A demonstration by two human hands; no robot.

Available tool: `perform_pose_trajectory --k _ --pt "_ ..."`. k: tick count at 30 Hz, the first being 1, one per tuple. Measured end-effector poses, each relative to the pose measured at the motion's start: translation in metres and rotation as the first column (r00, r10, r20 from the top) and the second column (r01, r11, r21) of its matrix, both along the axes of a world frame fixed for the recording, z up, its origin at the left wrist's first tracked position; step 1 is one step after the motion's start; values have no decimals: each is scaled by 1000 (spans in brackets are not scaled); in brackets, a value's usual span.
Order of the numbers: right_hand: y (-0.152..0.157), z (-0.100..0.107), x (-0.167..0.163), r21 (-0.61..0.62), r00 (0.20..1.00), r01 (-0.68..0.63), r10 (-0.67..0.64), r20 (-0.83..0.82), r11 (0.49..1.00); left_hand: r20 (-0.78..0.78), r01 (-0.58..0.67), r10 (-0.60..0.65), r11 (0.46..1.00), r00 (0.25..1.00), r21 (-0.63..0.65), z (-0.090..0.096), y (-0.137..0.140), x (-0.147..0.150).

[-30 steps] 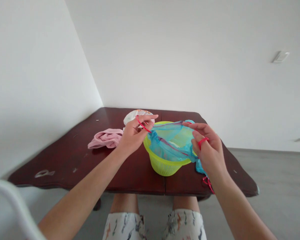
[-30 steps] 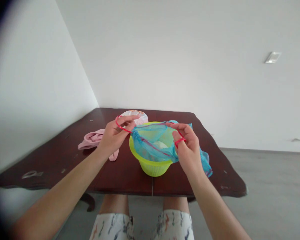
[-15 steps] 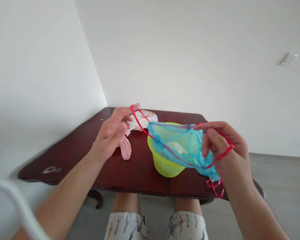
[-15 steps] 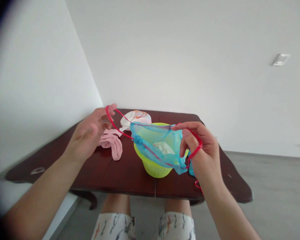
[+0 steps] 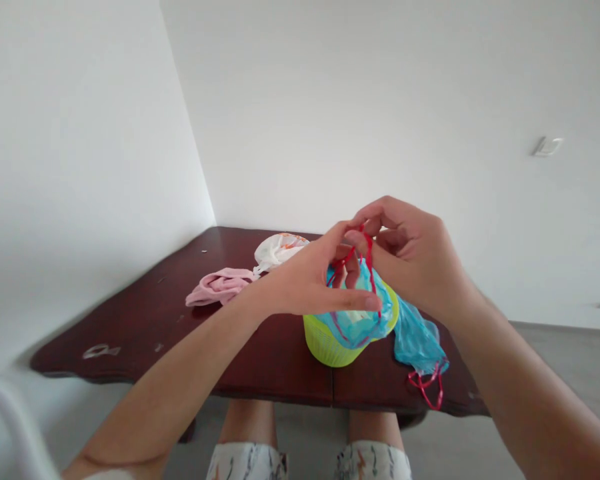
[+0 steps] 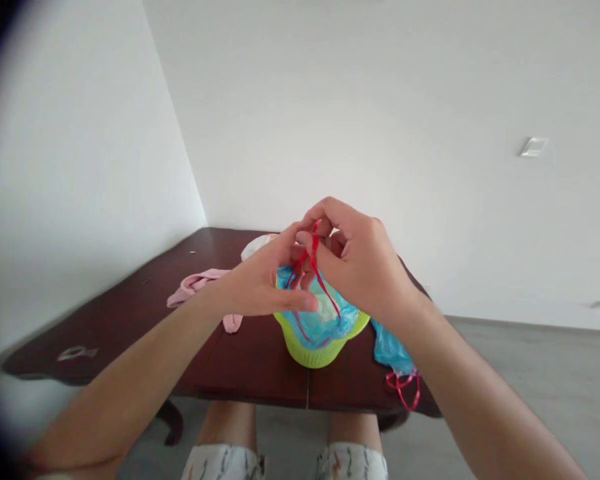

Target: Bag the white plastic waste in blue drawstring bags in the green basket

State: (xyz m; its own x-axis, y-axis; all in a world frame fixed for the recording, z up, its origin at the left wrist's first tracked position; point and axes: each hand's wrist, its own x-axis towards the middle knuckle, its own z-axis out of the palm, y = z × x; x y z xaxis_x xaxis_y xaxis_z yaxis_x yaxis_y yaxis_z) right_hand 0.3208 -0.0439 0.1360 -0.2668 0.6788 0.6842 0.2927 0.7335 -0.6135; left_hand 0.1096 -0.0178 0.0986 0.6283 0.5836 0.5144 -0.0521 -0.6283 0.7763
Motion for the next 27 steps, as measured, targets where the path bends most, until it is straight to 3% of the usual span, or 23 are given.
perform_pose_trajectory --k 4,8,11,15,18,21,24,27 --pt "-5 24 5 43 971 -97 85 224 994 -67 -109 117 989 991 103 0 3 14" --pt "-7 30 11 55 966 -128 112 232 990 -54 -25 23 998 998 -52 -2 5 18" --pt "-1 18 17 50 974 -95 83 209 994 11 77 -76 988 997 -136 -6 10 15" --pt "8 -10 21 -25 964 -130 132 229 991 32 102 -98 979 995 -175 -11 20 6" --pt "10 -27 19 132 981 -62 36 188 989 55 103 -92 964 994 -246 -14 27 2" --pt "11 -39 15 290 991 55 -88 103 955 145 63 -22 958 989 -280 -18 32 0" --pt "13 -45 12 198 991 127 -134 23 972 176 76 -28 959 984 -271 -23 32 -1" --pt "16 -47 9 37 998 51 -53 37 998 103 82 -58 965 993 -249 -29 30 -1"
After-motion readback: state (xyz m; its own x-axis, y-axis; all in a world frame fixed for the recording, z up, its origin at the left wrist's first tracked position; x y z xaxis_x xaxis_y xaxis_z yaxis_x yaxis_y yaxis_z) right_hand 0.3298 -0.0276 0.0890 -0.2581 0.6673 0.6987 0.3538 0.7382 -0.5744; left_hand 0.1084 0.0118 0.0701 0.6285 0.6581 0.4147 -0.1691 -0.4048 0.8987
